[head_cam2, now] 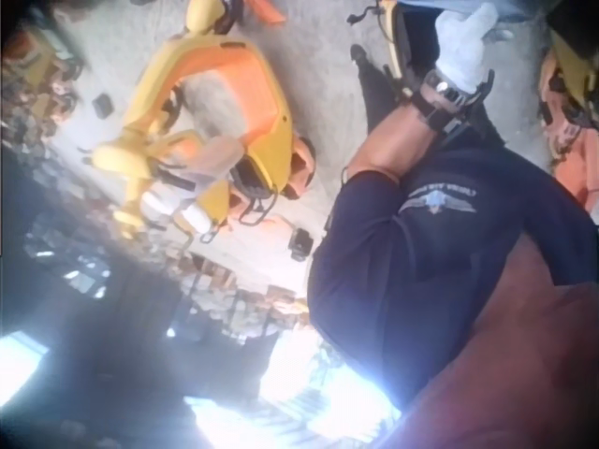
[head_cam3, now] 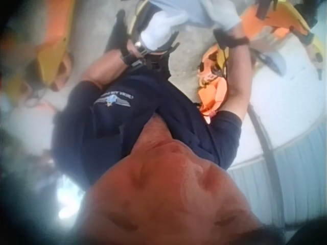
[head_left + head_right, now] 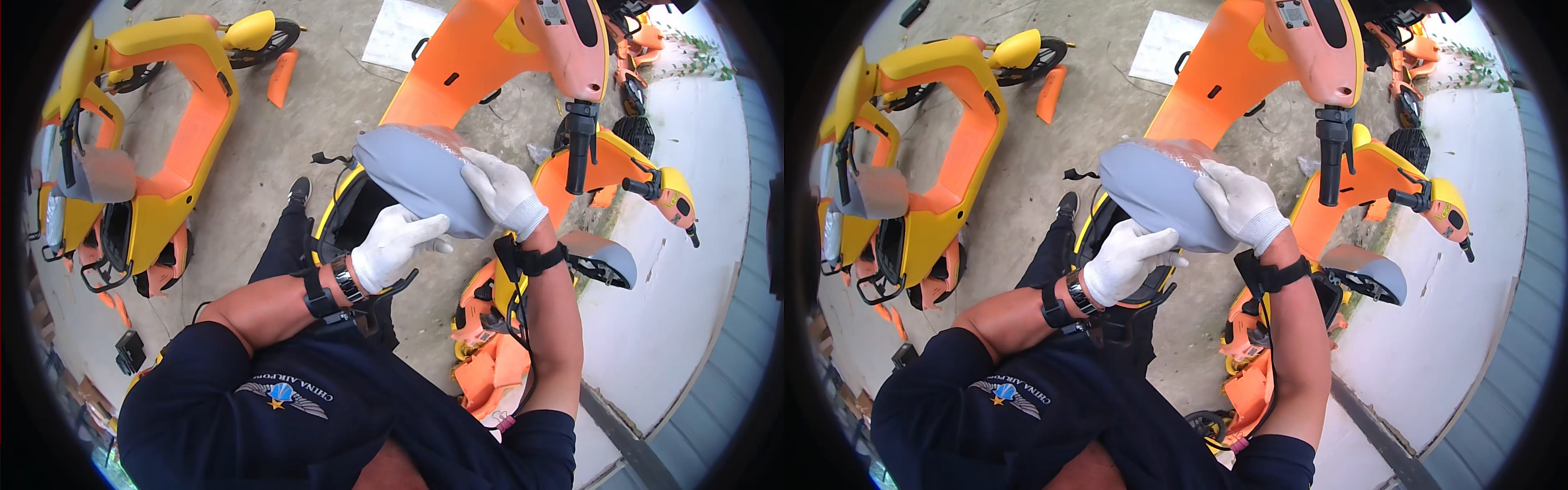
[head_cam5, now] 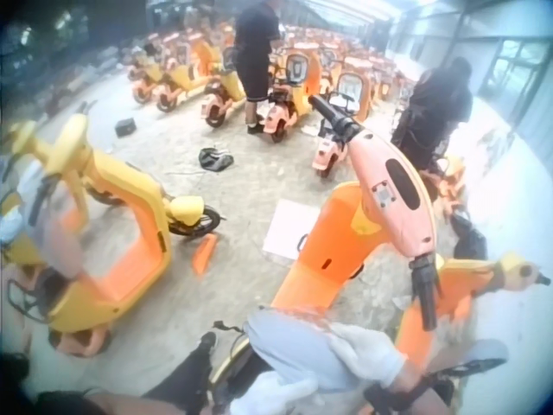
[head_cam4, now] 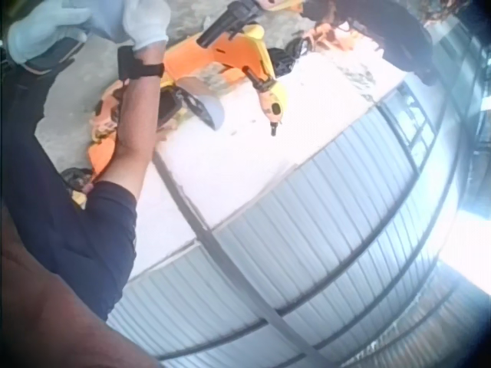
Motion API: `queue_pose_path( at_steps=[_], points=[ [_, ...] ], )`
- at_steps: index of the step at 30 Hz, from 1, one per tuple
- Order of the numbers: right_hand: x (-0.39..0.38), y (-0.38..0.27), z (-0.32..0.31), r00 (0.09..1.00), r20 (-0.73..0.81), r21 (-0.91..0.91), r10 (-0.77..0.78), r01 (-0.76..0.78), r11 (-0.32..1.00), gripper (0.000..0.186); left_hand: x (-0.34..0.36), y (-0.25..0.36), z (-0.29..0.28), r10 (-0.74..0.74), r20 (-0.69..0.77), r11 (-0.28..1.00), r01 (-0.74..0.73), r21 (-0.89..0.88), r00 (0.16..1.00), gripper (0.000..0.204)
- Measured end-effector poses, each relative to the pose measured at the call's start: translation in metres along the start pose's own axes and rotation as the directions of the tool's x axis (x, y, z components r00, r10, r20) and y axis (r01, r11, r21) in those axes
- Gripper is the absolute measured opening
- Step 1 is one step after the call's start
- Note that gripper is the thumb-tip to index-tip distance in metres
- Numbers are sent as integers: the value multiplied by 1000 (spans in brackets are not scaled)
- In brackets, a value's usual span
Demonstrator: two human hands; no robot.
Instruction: The person fits a silver insulated cover onto a scooter seat and then opens the seat compartment.
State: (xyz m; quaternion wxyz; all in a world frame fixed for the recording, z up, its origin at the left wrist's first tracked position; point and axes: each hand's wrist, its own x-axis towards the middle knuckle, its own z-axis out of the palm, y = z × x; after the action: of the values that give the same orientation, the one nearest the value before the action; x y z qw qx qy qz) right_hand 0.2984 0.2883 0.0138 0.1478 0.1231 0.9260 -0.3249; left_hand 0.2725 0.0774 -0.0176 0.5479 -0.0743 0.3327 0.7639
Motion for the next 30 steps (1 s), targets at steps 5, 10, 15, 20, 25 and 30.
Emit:
queue_pose_path(
  at_steps=[5, 10, 15, 20, 25, 30],
  points=[
    [3, 3, 9, 997, -48, -31, 60, -62, 998, 43, 3, 5, 5, 3, 86, 1000, -2, -17, 996, 31],
    [3, 2, 13, 986, -168, -72, 12, -25, 997, 30, 3, 17, 9, -16, 99, 993, 4, 122, 995, 26],
    [6, -8, 4, 970, -200, -211, -135, 92, 973, 25, 10, 10, -4, -11, 61, 981, -1, 193, 998, 23],
    [16, -42, -14, 996, 53, -511, -75, 91, 854, 20, 3, 11, -9, -26, 31, 952, 15, 306, 999, 25],
    [15, -65, -3, 978, 208, -711, -32, 173, 681, 17, -10, 5, -12, -37, 1, 910, 33, 413, 999, 25],
    [9, -73, 6, 969, 246, -719, -29, 202, 665, 16, -20, 4, -14, -9, 9, 896, 4, 445, 1000, 28]
  ],
)
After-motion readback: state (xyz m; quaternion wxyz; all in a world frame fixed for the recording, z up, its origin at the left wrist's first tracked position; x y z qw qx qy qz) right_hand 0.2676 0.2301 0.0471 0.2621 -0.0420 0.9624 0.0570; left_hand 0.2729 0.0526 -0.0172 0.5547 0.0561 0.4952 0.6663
